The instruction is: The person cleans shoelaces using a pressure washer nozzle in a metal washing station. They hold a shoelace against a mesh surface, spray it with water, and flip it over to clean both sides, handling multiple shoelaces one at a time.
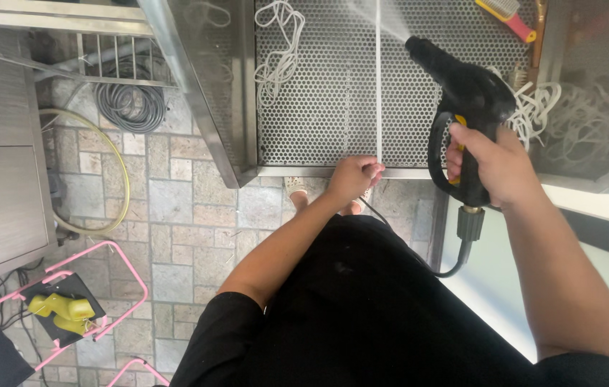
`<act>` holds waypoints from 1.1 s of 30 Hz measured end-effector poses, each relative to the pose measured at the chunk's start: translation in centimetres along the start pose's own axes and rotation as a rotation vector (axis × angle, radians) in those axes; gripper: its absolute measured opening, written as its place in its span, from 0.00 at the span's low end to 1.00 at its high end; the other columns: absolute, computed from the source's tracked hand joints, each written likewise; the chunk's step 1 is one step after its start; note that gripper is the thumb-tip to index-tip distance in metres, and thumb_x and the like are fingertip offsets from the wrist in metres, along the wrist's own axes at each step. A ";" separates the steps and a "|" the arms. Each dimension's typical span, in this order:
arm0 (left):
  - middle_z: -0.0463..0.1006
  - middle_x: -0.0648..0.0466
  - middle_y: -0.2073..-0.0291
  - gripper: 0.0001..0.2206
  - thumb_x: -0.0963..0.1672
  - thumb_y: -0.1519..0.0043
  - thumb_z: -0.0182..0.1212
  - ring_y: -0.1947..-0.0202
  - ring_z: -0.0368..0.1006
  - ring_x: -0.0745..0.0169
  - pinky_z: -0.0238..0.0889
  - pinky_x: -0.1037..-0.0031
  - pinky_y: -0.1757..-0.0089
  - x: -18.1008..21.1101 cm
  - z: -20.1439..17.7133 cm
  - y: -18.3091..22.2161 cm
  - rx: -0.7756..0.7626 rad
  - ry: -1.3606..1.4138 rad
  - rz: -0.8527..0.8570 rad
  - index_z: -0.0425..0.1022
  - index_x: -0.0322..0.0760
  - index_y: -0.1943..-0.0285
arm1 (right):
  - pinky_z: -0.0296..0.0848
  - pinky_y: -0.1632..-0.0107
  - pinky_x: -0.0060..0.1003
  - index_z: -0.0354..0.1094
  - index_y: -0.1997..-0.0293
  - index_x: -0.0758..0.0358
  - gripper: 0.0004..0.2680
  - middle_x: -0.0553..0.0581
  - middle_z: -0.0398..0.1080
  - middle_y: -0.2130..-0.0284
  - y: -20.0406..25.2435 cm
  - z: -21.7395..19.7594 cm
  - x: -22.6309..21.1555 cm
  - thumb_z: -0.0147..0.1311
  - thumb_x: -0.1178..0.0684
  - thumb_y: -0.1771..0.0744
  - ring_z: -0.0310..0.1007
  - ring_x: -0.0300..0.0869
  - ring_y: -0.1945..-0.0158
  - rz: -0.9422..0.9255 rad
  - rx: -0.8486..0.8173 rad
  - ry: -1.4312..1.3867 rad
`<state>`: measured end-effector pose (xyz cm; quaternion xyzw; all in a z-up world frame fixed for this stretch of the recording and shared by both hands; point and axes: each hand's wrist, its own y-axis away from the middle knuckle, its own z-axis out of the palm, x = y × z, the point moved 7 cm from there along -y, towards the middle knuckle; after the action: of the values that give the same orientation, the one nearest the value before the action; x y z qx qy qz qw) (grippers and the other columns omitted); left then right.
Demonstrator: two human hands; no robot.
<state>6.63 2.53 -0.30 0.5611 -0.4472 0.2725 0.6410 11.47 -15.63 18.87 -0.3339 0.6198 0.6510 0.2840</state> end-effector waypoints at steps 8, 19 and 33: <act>0.81 0.55 0.77 0.09 0.44 0.34 0.57 0.78 0.75 0.69 0.69 0.74 0.70 0.9 -2.0 0.0 -0.081 -0.171 0.085 0.82 0.35 0.63 | 0.68 0.71 0.38 0.63 0.62 0.64 0.08 0.53 0.63 0.78 -0.7 3.3 1.5 0.53 0.51 0.31 0.64 0.40 0.75 0.109 0.026 0.052; 0.79 0.52 0.79 0.12 0.43 0.34 0.57 0.78 0.73 0.62 0.67 0.69 0.68 0.2 -4.8 0.3 -0.114 -0.215 0.208 0.78 0.31 0.70 | 0.69 0.69 0.39 0.62 0.62 0.64 0.08 0.53 0.63 0.76 -2.6 5.0 -4.4 0.50 0.51 0.29 0.65 0.41 0.74 -0.143 -0.013 0.030; 0.81 0.52 0.77 0.08 0.41 0.36 0.57 0.77 0.78 0.62 0.71 0.69 0.67 1.6 -3.5 0.0 -0.060 -0.264 0.170 0.80 0.32 0.66 | 0.70 0.69 0.40 0.64 0.60 0.64 0.08 0.54 0.65 0.74 -9.8 1.8 -9.4 0.55 0.50 0.29 0.67 0.41 0.73 -0.218 0.013 0.056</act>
<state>8.30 5.69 1.19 0.5328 -0.5814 0.2359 0.5679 24.80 -12.70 20.23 -0.4153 0.5918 0.6026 0.3380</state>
